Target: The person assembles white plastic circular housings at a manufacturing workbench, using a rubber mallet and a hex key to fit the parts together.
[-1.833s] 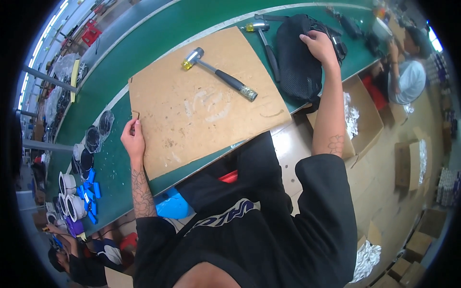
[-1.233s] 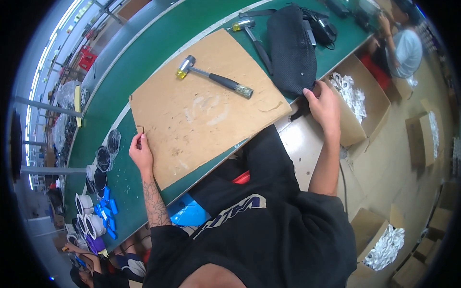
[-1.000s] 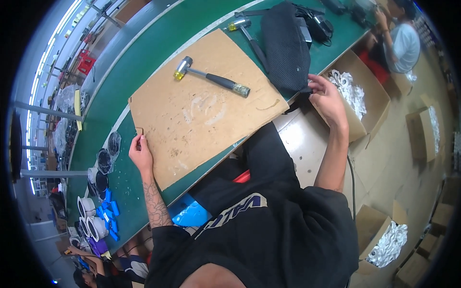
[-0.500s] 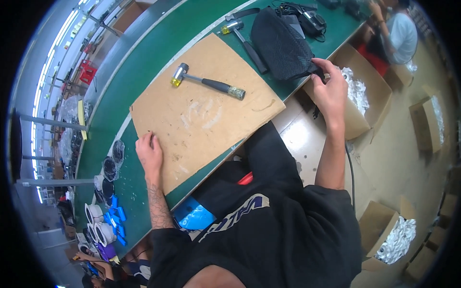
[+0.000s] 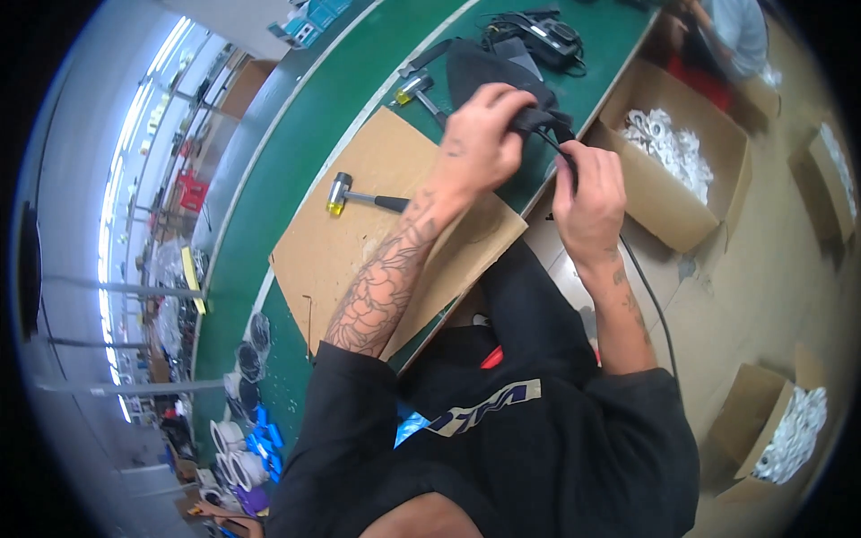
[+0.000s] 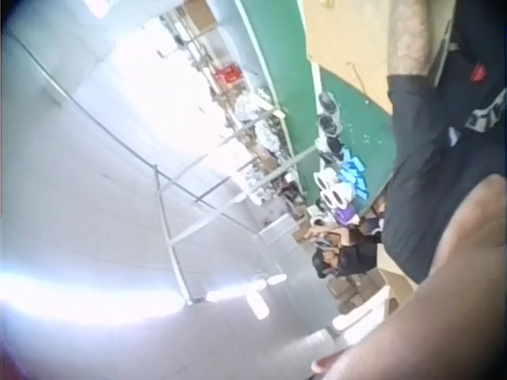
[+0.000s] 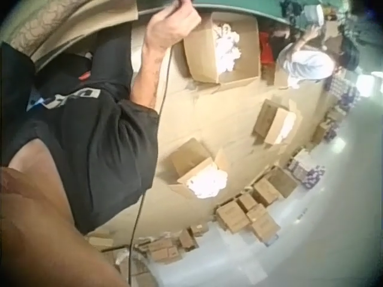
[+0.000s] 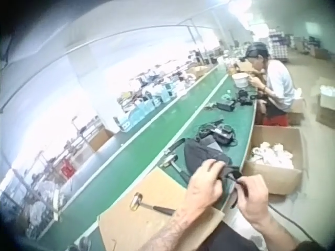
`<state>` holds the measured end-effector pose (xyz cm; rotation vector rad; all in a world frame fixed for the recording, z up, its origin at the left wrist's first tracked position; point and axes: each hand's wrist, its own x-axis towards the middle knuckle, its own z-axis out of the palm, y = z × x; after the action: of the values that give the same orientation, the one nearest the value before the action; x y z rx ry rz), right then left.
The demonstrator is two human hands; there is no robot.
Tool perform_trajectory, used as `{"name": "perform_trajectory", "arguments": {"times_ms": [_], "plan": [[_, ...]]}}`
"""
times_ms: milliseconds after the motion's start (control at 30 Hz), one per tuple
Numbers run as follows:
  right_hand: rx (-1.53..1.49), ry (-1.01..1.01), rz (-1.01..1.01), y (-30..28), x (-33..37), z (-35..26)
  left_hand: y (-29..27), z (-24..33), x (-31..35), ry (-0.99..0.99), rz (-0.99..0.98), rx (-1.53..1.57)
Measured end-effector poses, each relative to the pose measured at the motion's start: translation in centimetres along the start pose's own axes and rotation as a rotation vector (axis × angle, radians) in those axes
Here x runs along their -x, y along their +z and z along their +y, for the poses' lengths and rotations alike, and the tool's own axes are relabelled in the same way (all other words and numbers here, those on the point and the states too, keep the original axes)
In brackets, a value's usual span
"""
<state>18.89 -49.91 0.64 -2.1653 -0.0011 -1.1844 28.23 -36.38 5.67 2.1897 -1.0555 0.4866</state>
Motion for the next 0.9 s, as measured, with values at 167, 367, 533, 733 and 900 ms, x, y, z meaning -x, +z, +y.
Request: {"name": "perform_trajectory", "arguments": {"times_ms": [167, 367, 533, 733, 900], "plan": [[-0.014, 0.114, -0.007, 0.3, 0.5, 3.2, -0.6, -1.3, 0.2, 0.035, -0.077, 0.038], [-0.017, 0.139, -0.268, 1.6, 2.4, 0.3, -1.4, -2.6, -1.0, -0.065, 0.087, 0.020], [-0.031, 0.316, -0.445, 2.5, 3.4, 2.2, -2.4, -3.7, -1.3, -0.413, 0.383, 0.607], [-0.061, 0.378, -0.375, 2.0, 0.9, 3.1, -3.5, -4.1, 0.6, -0.587, 0.418, 0.796], [-0.328, 0.620, -0.418, 1.5, -1.6, 4.7, -4.0, -4.9, 2.0, -0.598, 0.366, 0.901]]}}
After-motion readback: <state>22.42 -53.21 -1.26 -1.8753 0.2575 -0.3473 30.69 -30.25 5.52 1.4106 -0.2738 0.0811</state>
